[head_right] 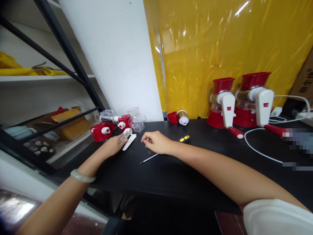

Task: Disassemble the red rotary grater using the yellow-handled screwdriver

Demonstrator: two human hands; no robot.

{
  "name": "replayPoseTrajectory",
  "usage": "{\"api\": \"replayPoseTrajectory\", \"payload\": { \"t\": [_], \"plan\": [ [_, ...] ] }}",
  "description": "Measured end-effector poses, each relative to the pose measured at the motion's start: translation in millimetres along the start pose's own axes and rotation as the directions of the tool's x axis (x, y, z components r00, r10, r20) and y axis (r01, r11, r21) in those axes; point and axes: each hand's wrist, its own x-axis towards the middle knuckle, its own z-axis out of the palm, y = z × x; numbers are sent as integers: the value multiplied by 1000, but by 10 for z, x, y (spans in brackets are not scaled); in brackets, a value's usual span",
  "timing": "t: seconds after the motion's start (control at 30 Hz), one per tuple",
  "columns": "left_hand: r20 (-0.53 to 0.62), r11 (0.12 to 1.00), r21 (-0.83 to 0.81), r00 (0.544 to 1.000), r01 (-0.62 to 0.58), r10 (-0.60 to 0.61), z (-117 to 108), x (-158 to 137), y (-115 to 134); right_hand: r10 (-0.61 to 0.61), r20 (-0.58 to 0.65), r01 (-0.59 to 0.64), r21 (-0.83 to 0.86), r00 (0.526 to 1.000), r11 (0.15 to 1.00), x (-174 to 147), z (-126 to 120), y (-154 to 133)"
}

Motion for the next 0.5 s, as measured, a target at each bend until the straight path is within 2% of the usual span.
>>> {"api": "replayPoseTrajectory", "payload": {
  "t": [0.1, 0.27, 0.5],
  "plan": [
    [-40, 999, 6, 999, -36, 36, 38, 17, 30, 15, 4, -15, -8, 1000, 1000, -6, -1, -16],
    [59, 996, 35, 995, -80, 77, 90, -14, 66, 9, 5, -9, -10, 1000, 1000, -8, -2, -30],
    [112, 991, 109, 991, -79, 67, 4, -137, 136, -9, -3, 9, -20, 1000, 1000, 5, 7, -1]
  ]
}}
